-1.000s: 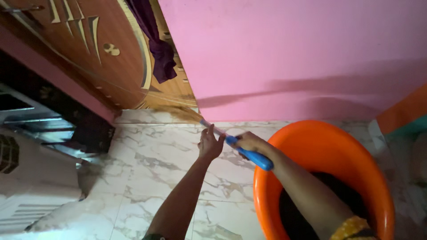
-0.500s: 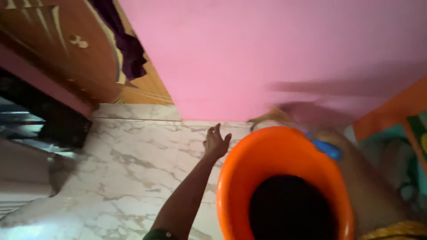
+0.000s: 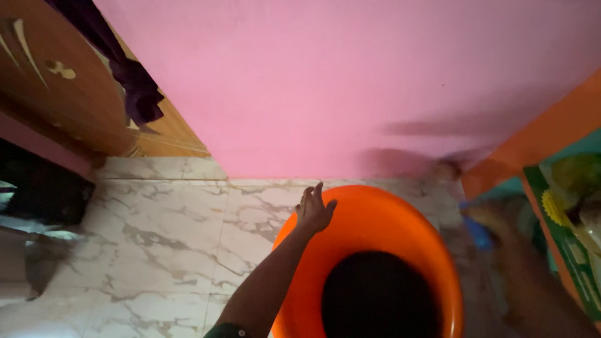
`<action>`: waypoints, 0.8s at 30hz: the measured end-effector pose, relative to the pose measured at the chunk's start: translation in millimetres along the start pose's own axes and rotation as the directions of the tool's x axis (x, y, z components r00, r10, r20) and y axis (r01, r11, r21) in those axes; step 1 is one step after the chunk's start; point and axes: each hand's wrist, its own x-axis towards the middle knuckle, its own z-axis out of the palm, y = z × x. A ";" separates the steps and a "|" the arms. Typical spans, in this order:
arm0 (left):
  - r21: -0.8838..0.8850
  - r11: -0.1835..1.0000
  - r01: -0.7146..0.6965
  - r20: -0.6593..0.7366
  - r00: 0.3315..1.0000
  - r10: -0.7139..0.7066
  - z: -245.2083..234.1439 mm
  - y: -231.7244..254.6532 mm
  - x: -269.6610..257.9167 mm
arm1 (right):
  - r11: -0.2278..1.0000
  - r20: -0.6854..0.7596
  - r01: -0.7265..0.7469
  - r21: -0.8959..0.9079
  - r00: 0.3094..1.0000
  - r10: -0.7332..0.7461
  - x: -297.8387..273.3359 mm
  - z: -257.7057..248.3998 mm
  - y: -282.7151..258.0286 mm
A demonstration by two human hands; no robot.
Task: The person uses a broom to sweep dust from a pink wall, a plastic chair, and the surface of a counter, then continues to sweep a large woven bed frame.
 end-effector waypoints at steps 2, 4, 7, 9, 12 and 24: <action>0.025 0.999 0.022 0.009 1.000 -0.022 -5.0 -2.1 -0.7 | 0.998 0.063 0.061 0.016 0.996 -0.062 -0.9 3.1 -20.4; 0.049 0.998 0.028 0.001 1.000 -0.028 -8.9 -5.2 -3.1 | 0.989 0.148 0.148 0.024 0.978 -0.150 -10.9 9.7 -49.6; 0.015 1.000 -0.014 -0.064 0.998 0.015 -22.8 -14.4 -10.7 | 0.955 0.272 0.293 0.055 0.916 -0.296 -44.0 12.2 -116.7; 0.014 0.999 0.051 -0.045 0.998 -0.050 -35.7 -16.8 -13.5 | 0.927 0.345 0.365 0.079 0.863 -0.369 -77.9 23.9 -171.6; -0.140 0.983 0.117 -0.194 0.970 -0.144 -57.8 -22.6 -20.1 | 0.898 0.383 0.432 0.088 0.817 -0.431 -139.7 51.3 -233.1; -0.813 0.582 0.006 -0.270 0.882 -0.386 -150.9 -50.0 -38.6 | 0.236 0.063 0.862 -0.449 0.294 -0.954 -245.8 117.5 -261.4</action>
